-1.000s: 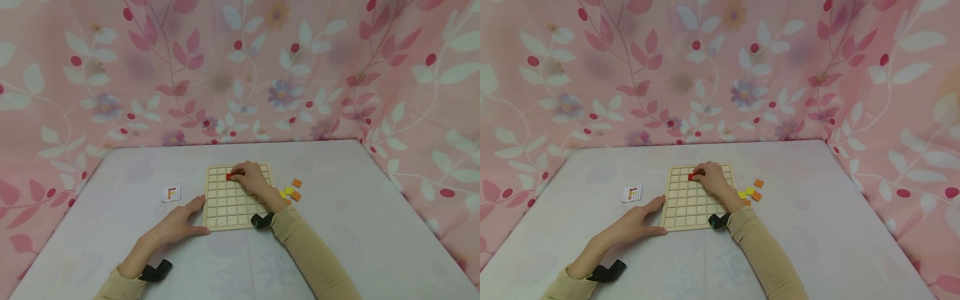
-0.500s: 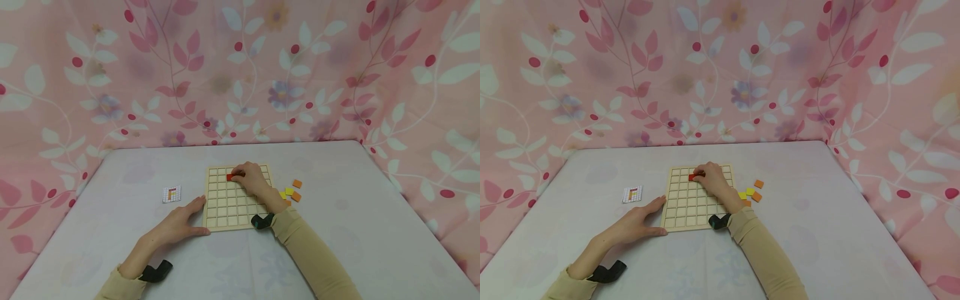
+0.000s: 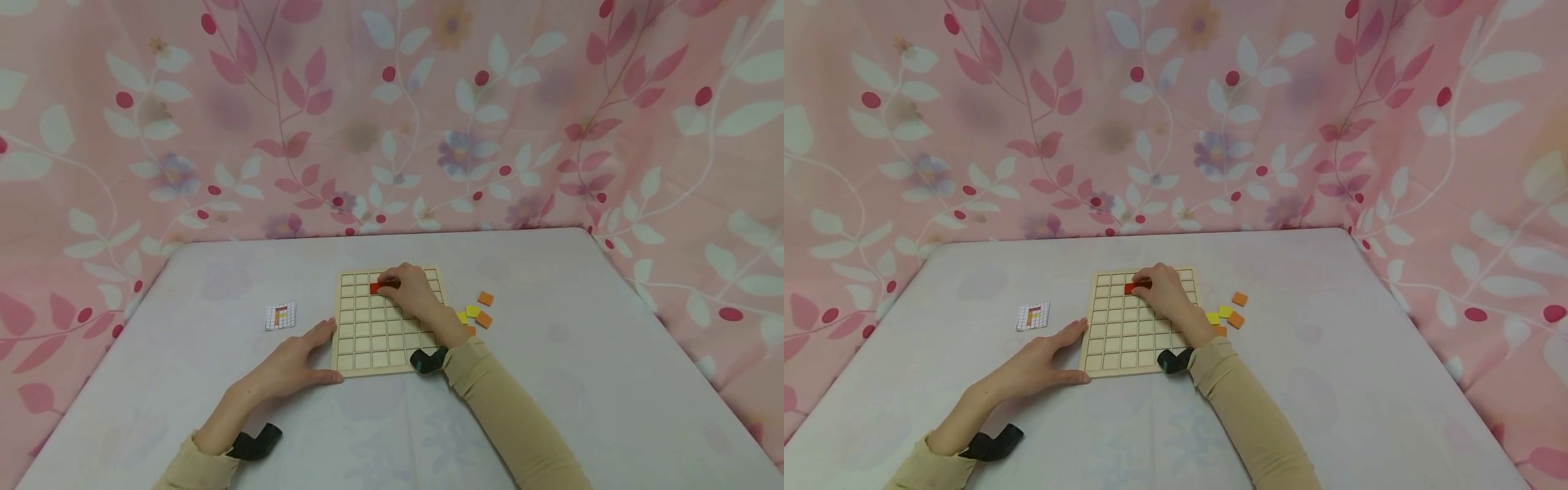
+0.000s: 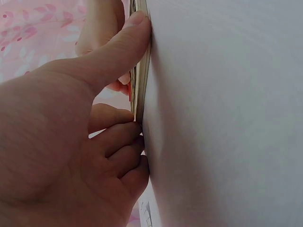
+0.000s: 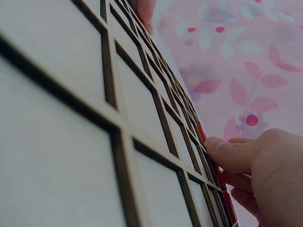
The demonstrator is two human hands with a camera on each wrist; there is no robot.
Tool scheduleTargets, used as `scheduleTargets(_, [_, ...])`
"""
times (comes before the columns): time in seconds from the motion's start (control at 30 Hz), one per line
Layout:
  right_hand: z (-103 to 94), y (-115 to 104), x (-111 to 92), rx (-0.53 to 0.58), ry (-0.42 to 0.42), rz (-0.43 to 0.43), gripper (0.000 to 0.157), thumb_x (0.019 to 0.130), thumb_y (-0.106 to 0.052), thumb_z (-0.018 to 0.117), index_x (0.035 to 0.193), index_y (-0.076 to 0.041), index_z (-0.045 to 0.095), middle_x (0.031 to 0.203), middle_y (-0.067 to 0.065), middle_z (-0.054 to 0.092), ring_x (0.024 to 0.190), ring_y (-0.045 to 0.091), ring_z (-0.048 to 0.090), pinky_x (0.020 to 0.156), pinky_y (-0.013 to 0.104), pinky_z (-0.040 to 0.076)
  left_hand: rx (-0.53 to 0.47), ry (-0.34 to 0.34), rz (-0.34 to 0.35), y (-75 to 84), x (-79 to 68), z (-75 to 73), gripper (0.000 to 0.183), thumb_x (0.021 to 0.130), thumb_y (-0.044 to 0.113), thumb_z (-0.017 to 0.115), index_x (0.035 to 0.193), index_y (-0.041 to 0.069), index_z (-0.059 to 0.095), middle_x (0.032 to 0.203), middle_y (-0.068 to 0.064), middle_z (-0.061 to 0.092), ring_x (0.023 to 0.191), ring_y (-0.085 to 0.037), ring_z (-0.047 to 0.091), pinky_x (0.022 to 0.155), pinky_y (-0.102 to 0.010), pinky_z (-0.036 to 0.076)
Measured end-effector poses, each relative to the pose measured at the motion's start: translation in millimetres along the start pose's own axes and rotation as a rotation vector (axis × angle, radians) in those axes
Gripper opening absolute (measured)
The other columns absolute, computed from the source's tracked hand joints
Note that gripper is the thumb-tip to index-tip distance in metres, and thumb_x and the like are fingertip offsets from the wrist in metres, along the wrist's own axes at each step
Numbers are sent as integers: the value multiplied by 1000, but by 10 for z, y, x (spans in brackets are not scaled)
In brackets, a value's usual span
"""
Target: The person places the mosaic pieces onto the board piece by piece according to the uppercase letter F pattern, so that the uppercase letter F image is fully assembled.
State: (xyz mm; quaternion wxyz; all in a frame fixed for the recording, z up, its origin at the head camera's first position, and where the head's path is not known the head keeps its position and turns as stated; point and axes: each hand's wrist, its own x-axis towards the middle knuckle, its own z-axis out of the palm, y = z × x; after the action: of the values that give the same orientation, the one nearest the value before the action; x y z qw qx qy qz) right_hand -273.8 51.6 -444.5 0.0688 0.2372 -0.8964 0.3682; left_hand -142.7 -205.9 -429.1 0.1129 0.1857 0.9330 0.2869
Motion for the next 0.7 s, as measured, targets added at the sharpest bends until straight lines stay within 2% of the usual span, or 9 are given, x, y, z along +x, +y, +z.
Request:
scheduleTargets(0.17, [-23,9,10,33,-25,23,22,89,-18,77,109,-8,77,106,9,71,101,27,63,92,41,50,-7,-10,-9,14,5,-5,104,77,52,81,157,9,31,163,-9,30,151,-31,27,118,-52,31])
scheduleTargets(0.33, [-143,-55,38,111,-34,80,23,90,-19,76,110,-8,76,113,9,70,116,29,59,101,45,47,-7,-3,-8,4,-2,6,104,77,54,81,157,10,31,163,-9,30,151,-30,27,117,-52,31])
scheduleTargets(0.53, [-405,-149,-1,155,-40,26,21,89,-18,77,107,-7,76,110,7,74,116,27,61,103,49,47,-3,7,7,-6,12,17,103,78,53,81,157,10,31,162,-10,31,150,-29,28,117,-51,32])
scheduleTargets(0.7, [-579,-64,-111,158,-50,33,21,89,-22,77,107,-11,77,110,3,74,116,24,60,105,50,45,9,9,-1,-15,9,14,104,77,53,81,157,9,31,162,-11,32,150,-30,29,118,-51,31])
